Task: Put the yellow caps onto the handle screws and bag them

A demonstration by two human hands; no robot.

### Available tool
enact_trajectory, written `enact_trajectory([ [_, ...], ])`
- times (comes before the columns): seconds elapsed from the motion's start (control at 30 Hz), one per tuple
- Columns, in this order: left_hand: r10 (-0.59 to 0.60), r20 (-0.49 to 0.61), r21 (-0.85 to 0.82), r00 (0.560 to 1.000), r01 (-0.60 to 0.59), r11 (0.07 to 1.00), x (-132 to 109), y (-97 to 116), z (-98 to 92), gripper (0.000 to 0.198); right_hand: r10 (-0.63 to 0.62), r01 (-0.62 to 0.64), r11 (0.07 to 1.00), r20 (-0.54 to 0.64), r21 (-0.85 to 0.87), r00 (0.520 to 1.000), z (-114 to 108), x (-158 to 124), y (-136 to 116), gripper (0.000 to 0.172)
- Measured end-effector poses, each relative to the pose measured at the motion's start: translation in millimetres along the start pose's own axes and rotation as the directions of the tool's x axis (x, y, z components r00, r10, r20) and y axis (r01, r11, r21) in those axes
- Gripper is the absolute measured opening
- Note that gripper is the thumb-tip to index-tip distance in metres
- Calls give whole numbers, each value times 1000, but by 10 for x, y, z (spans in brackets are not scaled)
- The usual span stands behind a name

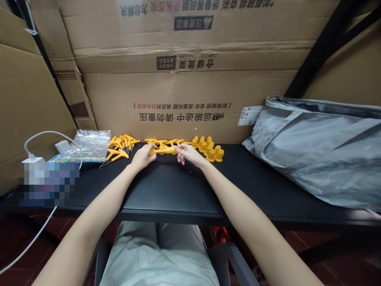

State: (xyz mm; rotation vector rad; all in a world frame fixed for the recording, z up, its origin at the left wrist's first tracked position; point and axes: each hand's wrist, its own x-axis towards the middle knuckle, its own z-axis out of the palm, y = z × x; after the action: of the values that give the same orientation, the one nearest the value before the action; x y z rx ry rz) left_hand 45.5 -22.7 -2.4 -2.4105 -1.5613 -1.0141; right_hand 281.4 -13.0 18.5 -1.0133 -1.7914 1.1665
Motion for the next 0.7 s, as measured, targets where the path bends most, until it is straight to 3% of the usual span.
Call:
enact_trajectory([
  [0.23,1,-11,-7,1000,-1,1000,-2,1,-10,25,4,-6,1000,-69,-23,998,60,24,24,49],
  [0.43,-7,-12,-17,1000,7,1000,11,-8,2,26,7,-14,991,-52,-130,999,2,65,72,42],
  [0.5,-14,-16,-19,1000,14,1000,15,-11,11,25,-28,24,989,-30,-146,999,-38,78,104,35],
  [0.6,-9,-27,-12,1000,9,1000,13,-22,20,25,-112,112,984,3,-142,994,-81,99,173,48],
  [0.7,28,-33,-11,999,-28,1000,4,-42,20,25,-157,160,976,31,-147,987,-91,121,238,45],
])
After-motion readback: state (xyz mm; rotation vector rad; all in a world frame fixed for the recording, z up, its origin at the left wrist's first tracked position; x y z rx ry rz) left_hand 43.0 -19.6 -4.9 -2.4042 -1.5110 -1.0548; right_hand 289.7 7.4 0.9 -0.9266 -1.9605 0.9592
